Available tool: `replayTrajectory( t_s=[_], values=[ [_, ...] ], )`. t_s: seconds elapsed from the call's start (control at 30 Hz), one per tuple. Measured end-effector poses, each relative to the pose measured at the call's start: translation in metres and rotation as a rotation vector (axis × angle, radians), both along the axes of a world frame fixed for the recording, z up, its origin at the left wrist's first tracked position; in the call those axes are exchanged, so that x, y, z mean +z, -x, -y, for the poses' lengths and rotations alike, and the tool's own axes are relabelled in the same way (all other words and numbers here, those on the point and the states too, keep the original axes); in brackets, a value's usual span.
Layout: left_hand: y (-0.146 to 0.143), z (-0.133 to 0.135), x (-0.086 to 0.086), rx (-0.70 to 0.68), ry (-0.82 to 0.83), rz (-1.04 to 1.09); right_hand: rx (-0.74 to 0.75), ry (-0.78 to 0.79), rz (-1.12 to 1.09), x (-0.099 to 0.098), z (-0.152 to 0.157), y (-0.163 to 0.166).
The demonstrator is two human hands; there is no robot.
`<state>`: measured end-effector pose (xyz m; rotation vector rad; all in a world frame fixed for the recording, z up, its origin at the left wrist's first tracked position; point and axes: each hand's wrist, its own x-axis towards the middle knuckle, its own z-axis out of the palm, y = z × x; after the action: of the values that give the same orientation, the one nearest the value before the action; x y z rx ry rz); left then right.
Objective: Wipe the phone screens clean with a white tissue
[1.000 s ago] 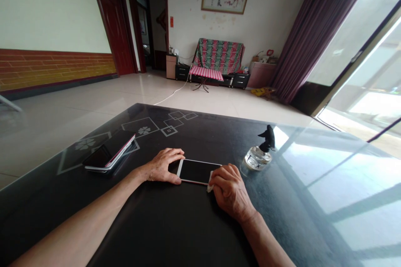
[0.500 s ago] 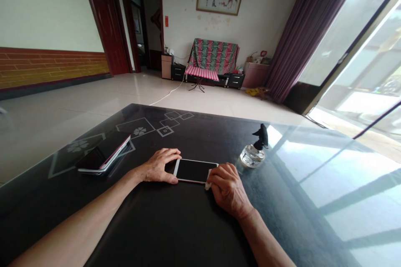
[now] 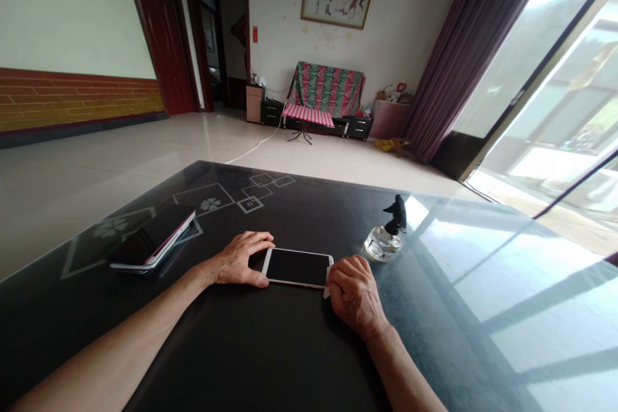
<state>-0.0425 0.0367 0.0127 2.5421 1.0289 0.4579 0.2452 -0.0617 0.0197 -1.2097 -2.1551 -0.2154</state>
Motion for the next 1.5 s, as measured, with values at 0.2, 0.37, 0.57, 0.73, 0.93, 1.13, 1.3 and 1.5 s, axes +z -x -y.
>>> replayTrajectory(
  t_s=[0.2,0.37,0.57,0.73,0.93,1.13,1.3,1.5],
  values=[
    [-0.001,-0.001,-0.001,0.001,-0.010,0.003,-0.069,-0.011,-0.012,-0.002,-0.002,-0.008],
    [-0.001,0.001,0.000,0.009,-0.031,0.018,-0.070,-0.022,-0.044,-0.004,-0.001,-0.010],
    [-0.002,0.003,0.004,0.007,-0.032,0.007,0.002,-0.045,-0.023,0.003,0.006,0.005],
    [-0.001,0.002,0.004,0.013,-0.034,0.007,-0.010,-0.024,-0.010,0.001,0.006,0.010],
    [-0.001,0.002,0.002,0.006,-0.043,0.018,-0.097,0.027,-0.023,-0.004,-0.001,0.001],
    [-0.001,0.000,-0.003,0.000,-0.071,0.025,-0.170,0.100,0.033,-0.005,-0.011,-0.003],
    [0.000,-0.002,-0.005,0.002,-0.066,0.014,-0.228,0.129,0.068,-0.009,-0.021,-0.003],
    [0.000,-0.004,-0.006,0.014,-0.064,0.011,-0.245,0.207,0.087,-0.009,-0.026,-0.005]
  ],
)
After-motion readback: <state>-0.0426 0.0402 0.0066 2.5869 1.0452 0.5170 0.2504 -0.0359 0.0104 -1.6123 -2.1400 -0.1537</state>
